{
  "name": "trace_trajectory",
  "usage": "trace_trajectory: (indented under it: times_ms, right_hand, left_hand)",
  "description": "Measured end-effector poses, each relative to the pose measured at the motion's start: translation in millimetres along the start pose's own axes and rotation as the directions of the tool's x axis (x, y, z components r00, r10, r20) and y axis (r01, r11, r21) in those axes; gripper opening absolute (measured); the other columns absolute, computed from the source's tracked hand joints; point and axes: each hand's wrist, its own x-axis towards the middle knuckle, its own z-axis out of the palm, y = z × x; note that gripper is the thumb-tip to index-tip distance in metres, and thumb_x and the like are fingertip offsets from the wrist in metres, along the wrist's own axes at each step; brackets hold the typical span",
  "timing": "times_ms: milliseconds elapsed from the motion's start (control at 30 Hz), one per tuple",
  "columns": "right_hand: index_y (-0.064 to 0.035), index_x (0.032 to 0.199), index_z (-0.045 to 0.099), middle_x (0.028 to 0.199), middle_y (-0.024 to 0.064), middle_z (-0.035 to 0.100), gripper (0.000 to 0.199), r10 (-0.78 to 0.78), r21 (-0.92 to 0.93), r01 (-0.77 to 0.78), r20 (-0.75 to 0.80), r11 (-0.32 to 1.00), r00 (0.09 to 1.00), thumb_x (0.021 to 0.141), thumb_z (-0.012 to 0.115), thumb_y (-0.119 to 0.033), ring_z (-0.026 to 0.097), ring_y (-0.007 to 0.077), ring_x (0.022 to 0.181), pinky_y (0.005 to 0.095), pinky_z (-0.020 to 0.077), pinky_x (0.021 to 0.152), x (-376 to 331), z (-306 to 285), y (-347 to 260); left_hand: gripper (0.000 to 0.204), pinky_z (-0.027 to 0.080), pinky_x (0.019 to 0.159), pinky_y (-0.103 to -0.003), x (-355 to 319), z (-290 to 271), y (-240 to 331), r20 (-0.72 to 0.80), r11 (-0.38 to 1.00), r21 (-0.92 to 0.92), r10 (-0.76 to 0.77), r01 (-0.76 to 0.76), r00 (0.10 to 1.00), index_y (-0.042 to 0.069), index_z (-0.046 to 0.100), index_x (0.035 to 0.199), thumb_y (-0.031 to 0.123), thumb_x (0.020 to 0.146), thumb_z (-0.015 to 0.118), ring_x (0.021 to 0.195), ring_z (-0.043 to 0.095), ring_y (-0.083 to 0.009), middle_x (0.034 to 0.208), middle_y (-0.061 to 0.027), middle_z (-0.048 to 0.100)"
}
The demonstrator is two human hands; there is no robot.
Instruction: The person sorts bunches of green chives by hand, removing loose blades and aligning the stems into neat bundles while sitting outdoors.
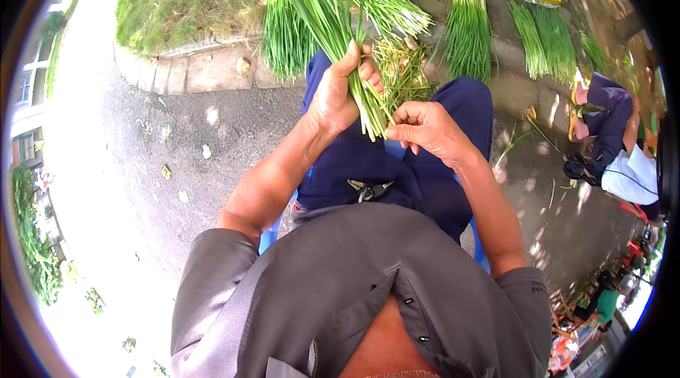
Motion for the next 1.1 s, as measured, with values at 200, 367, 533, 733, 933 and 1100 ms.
trace_trajectory:
  times_ms: [200,367,533,733,933,1100]
  right_hand:
    - [-0.0002,0.077,0.067,0.07,0.0007,0.063,0.023,-0.06,-0.227,0.049,-0.043,0.973,0.997,0.088,0.076,-0.02,0.056,0.0058,0.064,0.0246,0.0422,0.053,2,-6,10]
    - [-0.0016,0.086,0.068,0.075,0.0016,0.064,0.033,-0.059,-0.11,0.035,-0.227,0.993,0.972,0.096,0.066,-0.033,0.058,0.0074,0.066,0.0237,0.0452,0.056,9,-10,13]
    - [-0.0022,0.107,0.066,0.092,0.0051,0.067,0.051,-0.146,-0.006,0.151,-0.303,0.988,0.942,0.101,0.053,-0.051,0.062,0.0114,0.086,0.0264,0.0496,0.069,8,-17,13]
    - [-0.0016,0.103,0.066,0.095,0.0052,0.067,0.055,-0.186,0.177,0.244,-0.289,0.953,0.939,0.1,0.053,-0.055,0.063,0.0113,0.086,0.0288,0.051,0.075,6,-22,10]
    - [-0.0005,0.107,0.064,0.093,0.0032,0.065,0.026,-0.241,0.276,0.381,-0.43,0.882,0.87,0.101,0.061,-0.025,0.061,0.0095,0.083,0.0287,0.0516,0.073,10,-29,11]
    - [-0.0012,0.11,0.063,0.098,0.003,0.066,0.019,-0.299,0.314,0.492,-0.501,0.812,0.812,0.098,0.063,-0.016,0.061,0.0088,0.087,0.0274,0.0509,0.078,7,-32,9]
  left_hand:
    - [0.031,0.035,0.063,-0.028,3,-3,18,0.119,0.987,-0.163,0.032,-0.012,0.992,0.01,0.057,0.099,0.04,0.104,0.05,0.062,0.034,-0.0114,0.062,0.0039,0.035]
    - [0.035,0.035,0.049,-0.025,0,-10,18,0.287,0.965,-0.205,-0.098,0.162,0.953,0.01,0.056,0.106,0.042,0.106,0.042,0.052,0.035,-0.0095,0.063,0.0025,0.037]
    - [0.038,0.032,0.045,-0.024,-8,1,-2,0.24,0.954,-0.017,-0.287,0.3,0.927,0.011,0.055,0.105,0.047,0.106,0.04,0.048,0.034,-0.0082,0.063,0.0035,0.038]
    - [0.038,0.029,0.042,-0.022,-14,11,-17,0.117,0.794,0.34,-0.567,0.504,0.815,0.009,0.055,0.1,0.047,0.102,0.05,0.045,0.032,-0.007,0.061,0.0044,0.039]
    - [0.034,0.029,0.042,-0.021,-18,14,-26,0.045,0.703,0.433,-0.641,0.564,0.766,0.008,0.055,0.096,0.041,0.102,0.055,0.049,0.033,-0.0062,0.064,0.0036,0.041]
    - [0.034,0.029,0.043,-0.021,-19,13,-25,0.038,0.675,0.487,-0.651,0.555,0.758,0.008,0.055,0.095,0.041,0.101,0.057,0.05,0.033,-0.0055,0.065,0.0041,0.041]
